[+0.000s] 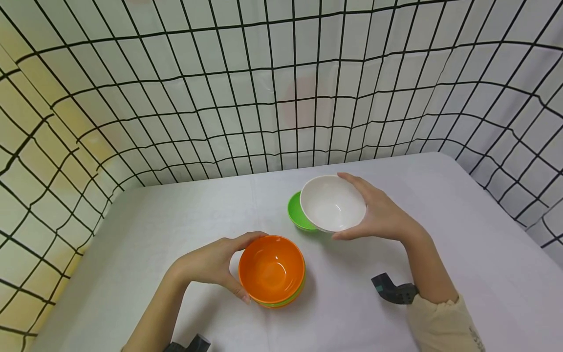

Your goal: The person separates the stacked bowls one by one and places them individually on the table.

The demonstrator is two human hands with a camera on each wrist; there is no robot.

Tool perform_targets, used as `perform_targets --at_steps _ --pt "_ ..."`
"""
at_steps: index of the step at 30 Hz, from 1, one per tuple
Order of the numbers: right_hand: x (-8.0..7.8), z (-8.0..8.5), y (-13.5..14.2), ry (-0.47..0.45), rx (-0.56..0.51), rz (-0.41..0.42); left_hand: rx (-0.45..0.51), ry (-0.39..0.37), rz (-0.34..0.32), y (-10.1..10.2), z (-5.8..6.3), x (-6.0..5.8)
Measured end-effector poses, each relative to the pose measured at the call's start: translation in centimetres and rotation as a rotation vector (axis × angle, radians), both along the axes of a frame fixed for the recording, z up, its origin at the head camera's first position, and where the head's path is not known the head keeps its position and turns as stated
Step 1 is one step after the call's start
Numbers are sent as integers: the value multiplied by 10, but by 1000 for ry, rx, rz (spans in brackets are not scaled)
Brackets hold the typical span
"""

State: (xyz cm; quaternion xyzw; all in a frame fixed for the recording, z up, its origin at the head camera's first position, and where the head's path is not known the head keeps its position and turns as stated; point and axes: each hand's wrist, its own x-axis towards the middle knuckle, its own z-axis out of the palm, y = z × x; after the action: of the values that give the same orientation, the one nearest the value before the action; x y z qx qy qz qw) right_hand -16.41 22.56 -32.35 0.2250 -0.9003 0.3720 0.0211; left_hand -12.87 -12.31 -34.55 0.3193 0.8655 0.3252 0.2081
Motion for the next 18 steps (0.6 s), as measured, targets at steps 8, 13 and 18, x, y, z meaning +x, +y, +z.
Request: perform_targets --at_steps 8,13,18 --pt "-9 -6 12 -42 -9 -84 -3 0 -3 0 -1 -1" --pt "-18 -10 22 -76 18 -171 -8 1 1 0 -2 -1" --pt "-25 -18 31 -106 55 -243 -8 1 2 0 -2 0"
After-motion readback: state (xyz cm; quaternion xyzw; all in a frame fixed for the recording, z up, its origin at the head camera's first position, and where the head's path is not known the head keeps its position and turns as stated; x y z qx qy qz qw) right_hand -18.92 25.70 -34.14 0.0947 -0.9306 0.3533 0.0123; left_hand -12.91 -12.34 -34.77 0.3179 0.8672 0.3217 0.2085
